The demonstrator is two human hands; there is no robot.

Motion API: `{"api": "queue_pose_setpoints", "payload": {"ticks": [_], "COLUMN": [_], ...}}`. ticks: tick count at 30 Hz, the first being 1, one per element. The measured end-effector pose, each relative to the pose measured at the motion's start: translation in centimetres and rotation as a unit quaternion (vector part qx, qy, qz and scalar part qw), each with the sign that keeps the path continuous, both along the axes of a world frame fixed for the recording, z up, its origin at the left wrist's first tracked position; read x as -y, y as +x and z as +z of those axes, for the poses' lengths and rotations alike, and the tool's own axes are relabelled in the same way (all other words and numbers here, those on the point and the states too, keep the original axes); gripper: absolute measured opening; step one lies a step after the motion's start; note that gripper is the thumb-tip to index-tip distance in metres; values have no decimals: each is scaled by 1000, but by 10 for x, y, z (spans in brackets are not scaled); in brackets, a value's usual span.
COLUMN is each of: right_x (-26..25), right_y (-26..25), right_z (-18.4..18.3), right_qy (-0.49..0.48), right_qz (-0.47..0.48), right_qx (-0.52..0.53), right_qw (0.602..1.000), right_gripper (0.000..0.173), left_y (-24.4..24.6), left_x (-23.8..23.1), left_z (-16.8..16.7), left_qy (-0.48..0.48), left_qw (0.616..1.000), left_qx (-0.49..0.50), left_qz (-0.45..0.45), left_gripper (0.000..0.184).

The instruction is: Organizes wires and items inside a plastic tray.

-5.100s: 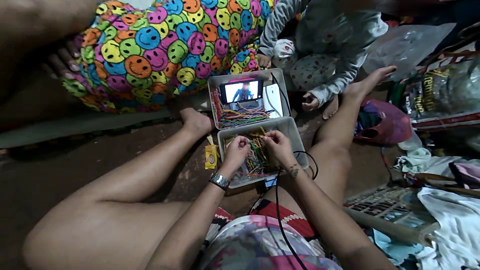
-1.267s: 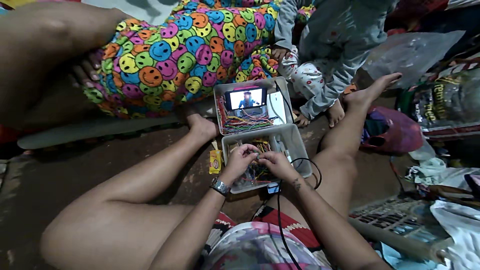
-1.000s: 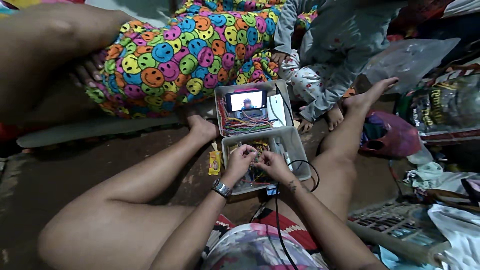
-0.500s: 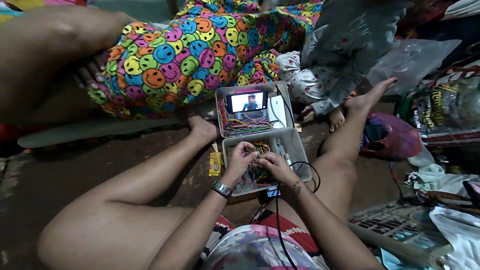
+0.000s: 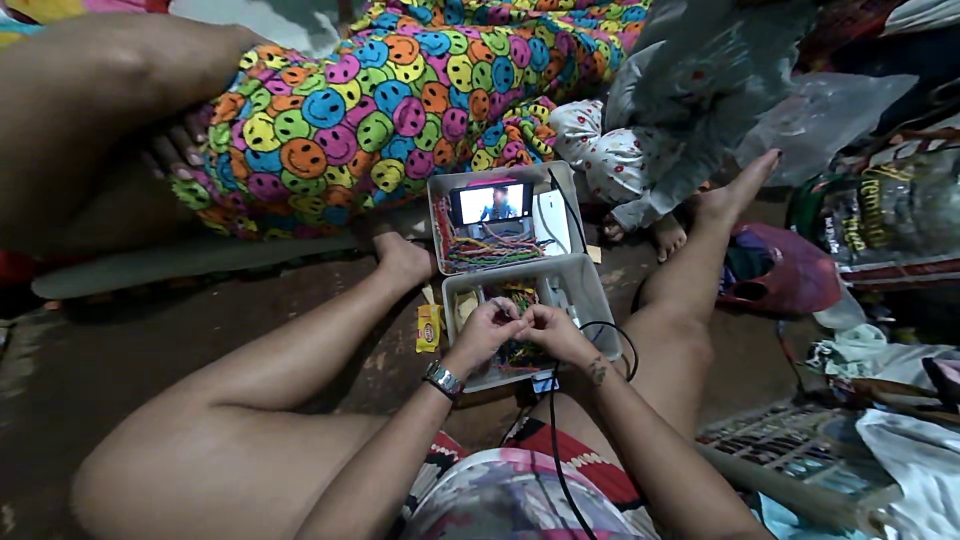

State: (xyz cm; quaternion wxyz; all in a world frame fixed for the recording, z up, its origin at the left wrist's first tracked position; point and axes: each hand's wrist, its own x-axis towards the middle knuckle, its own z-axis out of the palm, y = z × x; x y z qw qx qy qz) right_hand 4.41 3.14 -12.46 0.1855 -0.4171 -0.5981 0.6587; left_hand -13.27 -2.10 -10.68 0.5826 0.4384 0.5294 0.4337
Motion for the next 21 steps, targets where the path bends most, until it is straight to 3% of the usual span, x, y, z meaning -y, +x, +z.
{"api": "queue_pose_setpoints", "payload": {"ticks": [4,6,8,12,17,21], "right_x": [-2,-4,-4,-2,-2,-4], "right_y": [2,5,5,1,-3,4], "right_z": [0,3,5,2,-2,2], "right_qy": [4,26,45,56,48,71], "right_qz": [26,66,77,48,9,89], "right_qx": [-9,10,27,60,49,49], "right_qw": [1000,997,996,995,998,992], "right_gripper": [15,24,23,16,22,27], "left_y": [-6,-8,-10,-10,-9,-11], "left_x": [-4,-5,-4,-3,-3,-5], "left_z": [2,3,3,5,-5,1], "left_qy": [28,45,38,16,74,59], "left_qw": [999,998,998,997,993,995], "left_qx": [-29,-31,-38,-79,-84,-84], "left_qz": [12,32,26,-20,-31,-15], "left_gripper": [12,15,22,25,14,14]}}
